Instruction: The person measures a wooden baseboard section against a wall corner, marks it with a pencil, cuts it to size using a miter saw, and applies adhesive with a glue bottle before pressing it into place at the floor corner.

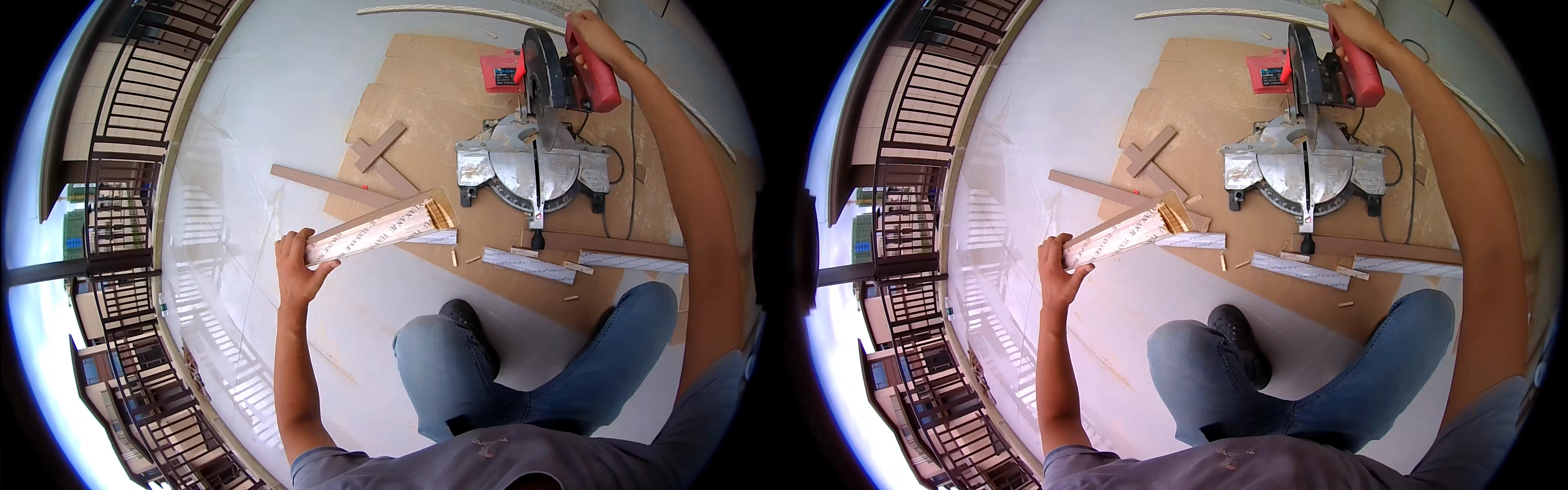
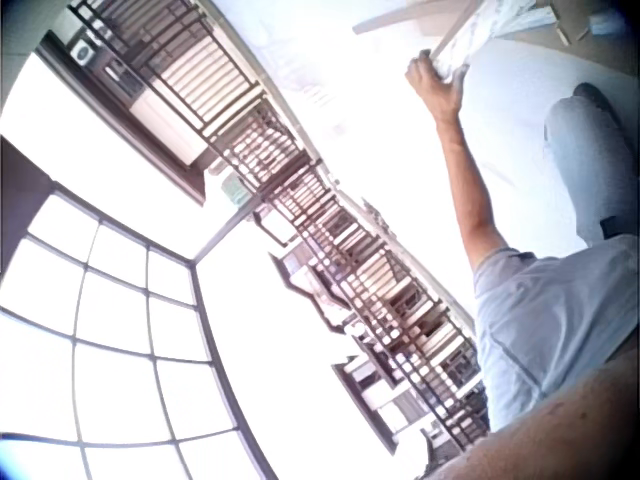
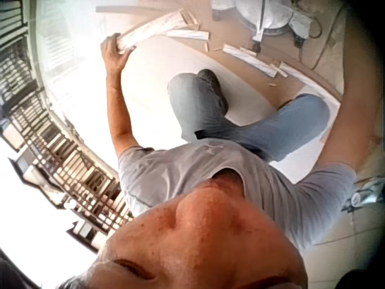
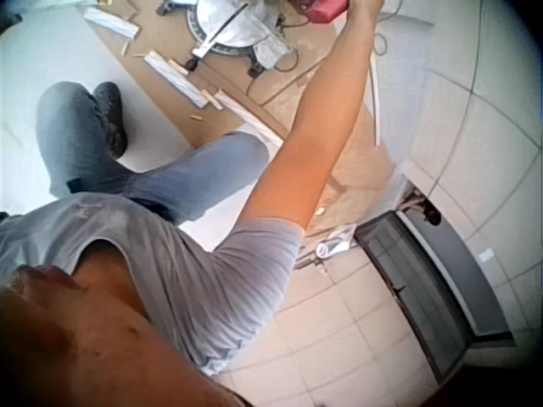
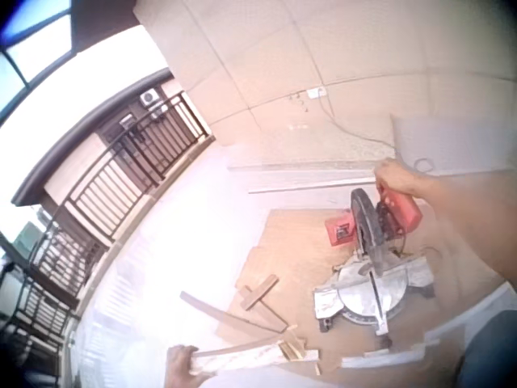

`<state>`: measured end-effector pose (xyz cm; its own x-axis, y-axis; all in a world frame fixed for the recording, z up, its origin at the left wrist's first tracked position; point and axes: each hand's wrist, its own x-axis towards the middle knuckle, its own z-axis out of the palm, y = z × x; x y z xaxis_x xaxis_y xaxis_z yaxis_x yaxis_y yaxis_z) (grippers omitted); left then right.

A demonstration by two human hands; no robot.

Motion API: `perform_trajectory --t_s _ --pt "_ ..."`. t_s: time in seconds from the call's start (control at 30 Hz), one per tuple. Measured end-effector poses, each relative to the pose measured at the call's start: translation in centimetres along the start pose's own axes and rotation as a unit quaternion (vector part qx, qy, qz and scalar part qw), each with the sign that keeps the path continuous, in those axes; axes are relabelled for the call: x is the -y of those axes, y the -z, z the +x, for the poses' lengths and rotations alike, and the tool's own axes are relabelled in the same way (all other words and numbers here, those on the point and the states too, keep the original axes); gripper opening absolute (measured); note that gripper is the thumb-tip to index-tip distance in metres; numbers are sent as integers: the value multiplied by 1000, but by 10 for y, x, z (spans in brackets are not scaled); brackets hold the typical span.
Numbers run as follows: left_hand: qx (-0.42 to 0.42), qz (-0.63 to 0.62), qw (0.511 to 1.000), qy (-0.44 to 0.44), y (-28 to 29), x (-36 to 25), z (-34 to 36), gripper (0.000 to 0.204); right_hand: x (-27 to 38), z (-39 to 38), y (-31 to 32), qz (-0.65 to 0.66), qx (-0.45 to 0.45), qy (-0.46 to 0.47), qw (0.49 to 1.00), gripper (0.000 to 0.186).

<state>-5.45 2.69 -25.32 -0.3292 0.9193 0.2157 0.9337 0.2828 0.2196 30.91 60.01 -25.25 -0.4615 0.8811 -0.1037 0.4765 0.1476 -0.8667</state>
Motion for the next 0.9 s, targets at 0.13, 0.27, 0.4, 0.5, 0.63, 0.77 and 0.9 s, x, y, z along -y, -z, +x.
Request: perform_trajectory --t_s 0.13,0.27,0.4,0.5,0.63,0.77,0.9 --pt "-1 -11 999 35 108 -45 33 85 -6 14 -7 -111 -16 5 994 53" --pt "16 -23 998 50 208 -93 64 83 24 -63 23 -256 90 56 961 68" --pt "24 -119 990 74 291 -147 83 81 16 -197 100 -275 202 111 934 47" --pt "50 -172 981 77 340 -204 98 79 28 -342 192 -250 238 -42 937 37" --pt "101 -332 935 77 363 -311 104 71 32 -589 312 -274 150 -263 913 38" --pt "216 -401 889 36 358 -455 92 69 98 -779 376 -22 39 -533 845 27" --pt "295 -386 874 -11 325 -597 55 68 185 -790 421 279 -132 -443 842 27"
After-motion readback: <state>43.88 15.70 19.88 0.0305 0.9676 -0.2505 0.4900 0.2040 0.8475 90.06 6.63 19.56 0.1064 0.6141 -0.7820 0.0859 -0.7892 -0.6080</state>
